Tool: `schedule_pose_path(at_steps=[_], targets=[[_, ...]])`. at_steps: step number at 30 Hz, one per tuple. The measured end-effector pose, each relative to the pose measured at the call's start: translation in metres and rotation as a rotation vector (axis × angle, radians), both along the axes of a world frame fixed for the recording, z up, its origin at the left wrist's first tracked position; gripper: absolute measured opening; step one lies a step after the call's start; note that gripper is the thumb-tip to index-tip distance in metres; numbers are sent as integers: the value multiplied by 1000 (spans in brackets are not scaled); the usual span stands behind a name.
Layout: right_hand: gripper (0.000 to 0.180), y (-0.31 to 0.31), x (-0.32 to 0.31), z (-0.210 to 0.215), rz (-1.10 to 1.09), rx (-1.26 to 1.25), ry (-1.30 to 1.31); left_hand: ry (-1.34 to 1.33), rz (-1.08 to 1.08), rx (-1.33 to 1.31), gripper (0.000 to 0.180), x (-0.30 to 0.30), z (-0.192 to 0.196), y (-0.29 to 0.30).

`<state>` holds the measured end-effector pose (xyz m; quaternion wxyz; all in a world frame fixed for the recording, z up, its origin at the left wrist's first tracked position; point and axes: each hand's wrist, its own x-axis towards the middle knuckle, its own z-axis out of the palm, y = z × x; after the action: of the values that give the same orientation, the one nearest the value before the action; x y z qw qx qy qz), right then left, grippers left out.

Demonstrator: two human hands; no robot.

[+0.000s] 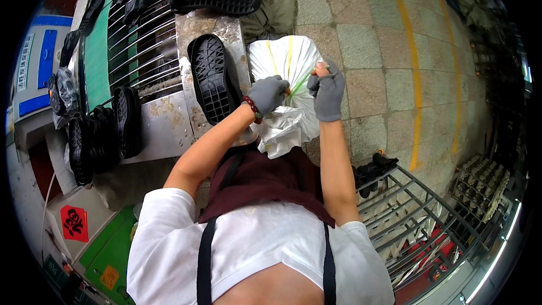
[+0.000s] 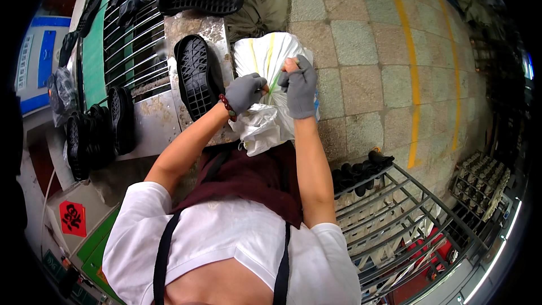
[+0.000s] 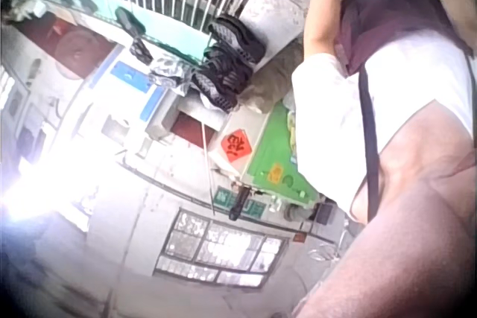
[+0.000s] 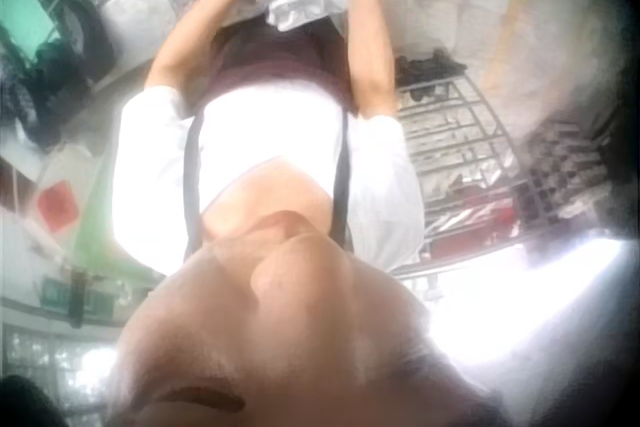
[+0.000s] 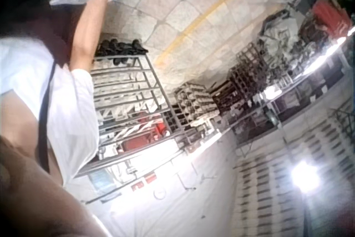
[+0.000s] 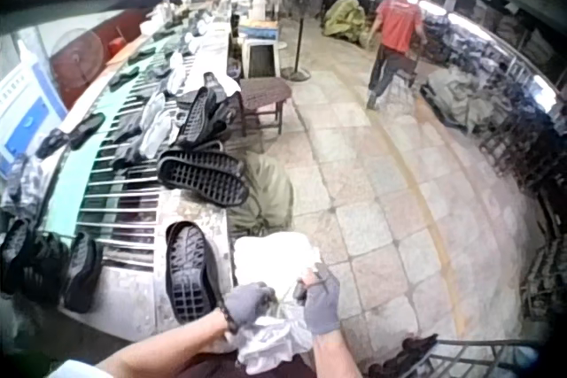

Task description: The person takes boots from a rack, puts them on a conveyor, takes soles from a bag, matches them to boots, then ties a large plastic bag.

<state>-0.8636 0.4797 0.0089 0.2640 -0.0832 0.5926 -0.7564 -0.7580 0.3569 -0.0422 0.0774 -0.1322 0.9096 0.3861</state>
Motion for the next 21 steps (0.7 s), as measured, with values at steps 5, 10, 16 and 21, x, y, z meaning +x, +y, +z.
schedule_pose_path(at_steps=[5, 10, 16, 21], targets=[[25, 12, 29, 21, 55, 34, 149, 67, -281, -350, 12, -7, 2, -2], [31, 25, 24, -2, -18, 62, 144, 60, -454, -333, 17, -4, 0, 1], [27, 39, 15, -42, -105, 123, 15, 178, -226, -87, 21, 14, -36, -4], [18, 62, 36, -170, 255, 221, -43, 216, 263, 353, 19, 15, -26, 18]])
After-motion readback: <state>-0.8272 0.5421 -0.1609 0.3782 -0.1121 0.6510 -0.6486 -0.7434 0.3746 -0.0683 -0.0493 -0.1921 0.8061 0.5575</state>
